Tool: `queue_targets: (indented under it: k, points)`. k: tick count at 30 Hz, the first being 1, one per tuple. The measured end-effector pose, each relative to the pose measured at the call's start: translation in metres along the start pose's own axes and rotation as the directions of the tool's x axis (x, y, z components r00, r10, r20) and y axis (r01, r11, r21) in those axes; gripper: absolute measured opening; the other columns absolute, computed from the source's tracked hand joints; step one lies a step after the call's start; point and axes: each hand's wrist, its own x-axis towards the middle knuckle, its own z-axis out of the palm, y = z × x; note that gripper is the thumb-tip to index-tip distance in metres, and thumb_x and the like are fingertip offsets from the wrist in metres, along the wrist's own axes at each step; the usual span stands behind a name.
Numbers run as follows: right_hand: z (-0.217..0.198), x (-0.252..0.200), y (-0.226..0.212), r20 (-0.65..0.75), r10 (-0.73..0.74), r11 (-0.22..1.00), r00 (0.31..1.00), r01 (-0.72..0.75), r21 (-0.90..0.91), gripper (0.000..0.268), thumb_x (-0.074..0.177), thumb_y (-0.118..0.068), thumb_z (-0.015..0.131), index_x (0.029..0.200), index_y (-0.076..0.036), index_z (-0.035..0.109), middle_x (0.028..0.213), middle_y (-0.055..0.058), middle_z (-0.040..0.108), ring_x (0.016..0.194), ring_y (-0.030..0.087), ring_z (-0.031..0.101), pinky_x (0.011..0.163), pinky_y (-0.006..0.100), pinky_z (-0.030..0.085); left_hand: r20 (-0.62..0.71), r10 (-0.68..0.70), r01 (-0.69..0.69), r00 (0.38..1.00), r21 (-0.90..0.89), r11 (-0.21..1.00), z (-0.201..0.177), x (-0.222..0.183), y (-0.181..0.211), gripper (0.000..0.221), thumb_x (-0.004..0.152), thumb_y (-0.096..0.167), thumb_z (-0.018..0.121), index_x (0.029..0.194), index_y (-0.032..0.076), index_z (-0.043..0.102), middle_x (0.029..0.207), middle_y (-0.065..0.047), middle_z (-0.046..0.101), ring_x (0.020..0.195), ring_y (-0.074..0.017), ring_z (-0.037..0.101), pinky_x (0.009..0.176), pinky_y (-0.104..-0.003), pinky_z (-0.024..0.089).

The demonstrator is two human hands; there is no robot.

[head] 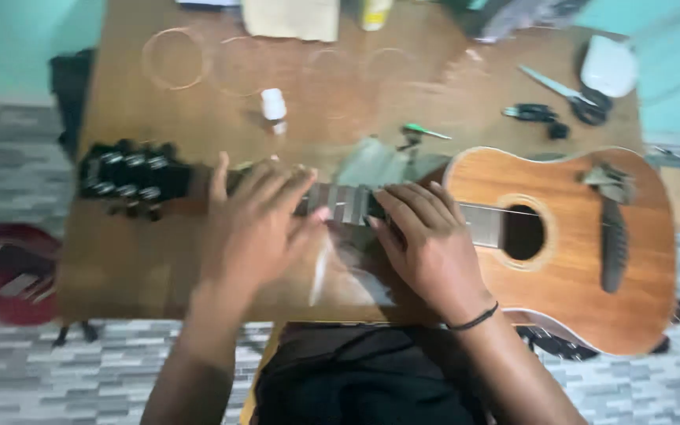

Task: Threading and winding a new string onto an acoustic guitar at a repair bench.

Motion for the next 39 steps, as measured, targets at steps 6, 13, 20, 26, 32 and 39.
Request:
queue_targets:
  k: [6,13,20,26,32,39]
  points:
    - [-0.039,-0.065,0.060,-0.099,0.271,0.962,0.958,-0.273,-0.006,0.020,0.097,-0.019,0.074,0.112,-0.007,0.071,0.125,0.012,0.071,0.121,0.030,0.065,0.110,0.048,0.040,-0.066,0.123,-0.126,0.990,-0.040,0.991,0.039,0.015,0.095,0.051,0.102,0.051,0.056,0.133,0.014,0.071,0.137,-0.005,0.070,0.130,-0.0292,0.061,0.116,-0.064,0.027]
    - [-0.063,-0.120,0.101,-0.177,0.473,0.859,0.863,-0.496,-0.128,0.031,0.093,-0.029,0.080,0.122,-0.018,0.075,0.130,0.012,0.071,0.130,0.040,0.061,0.115,0.063,0.033,-0.112,0.206,-0.221,0.972,-0.150,0.964,0.062,0.036,0.161,0.053,0.097,0.045,0.062,0.139,0.013,0.064,0.143,-0.014,0.063,0.132,-0.0386,0.058,0.110,-0.075,0.029]
    - [-0.073,-0.144,0.113,-0.249,0.508,0.823,0.825,-0.550,-0.143,0.036,0.088,-0.037,0.082,0.121,-0.026,0.074,0.141,0.007,0.065,0.135,0.039,0.056,0.116,0.065,0.029,-0.102,0.292,-0.303,0.951,-0.114,0.946,0.069,0.046,0.203,0.055,0.095,0.046,0.066,0.140,0.014,0.062,0.144,-0.012,0.060,0.135,-0.0356,0.057,0.109,-0.073,0.033]
    - [-0.077,-0.143,0.110,-0.211,0.542,0.822,0.814,-0.565,-0.071,0.031,0.092,-0.031,0.076,0.122,-0.026,0.072,0.148,0.008,0.059,0.138,0.042,0.051,0.113,0.070,0.026,-0.081,0.297,-0.305,0.952,-0.127,0.944,0.071,0.047,0.213,0.055,0.098,0.049,0.060,0.142,0.016,0.062,0.145,-0.012,0.059,0.136,-0.0354,0.055,0.109,-0.074,0.031]
    - [-0.065,-0.131,0.101,-0.120,0.518,0.849,0.847,-0.526,-0.047,0.034,0.093,-0.032,0.072,0.127,-0.028,0.069,0.154,0.006,0.053,0.143,0.041,0.046,0.114,0.073,0.026,-0.116,0.183,-0.195,0.976,-0.109,0.975,0.069,0.036,0.191,0.054,0.098,0.049,0.062,0.139,0.014,0.064,0.145,-0.012,0.059,0.138,-0.0350,0.054,0.111,-0.075,0.027]
    - [-0.050,-0.109,0.078,-0.079,0.494,0.866,0.866,-0.498,-0.048,0.029,0.096,-0.034,0.070,0.124,-0.027,0.070,0.153,0.009,0.055,0.141,0.041,0.049,0.113,0.074,0.027,-0.332,0.038,-0.076,0.943,-0.102,0.992,0.053,0.016,0.134,0.040,0.084,0.044,0.080,0.115,0.019,0.075,0.135,-0.008,0.063,0.128,-0.0306,0.062,0.113,-0.063,0.035]
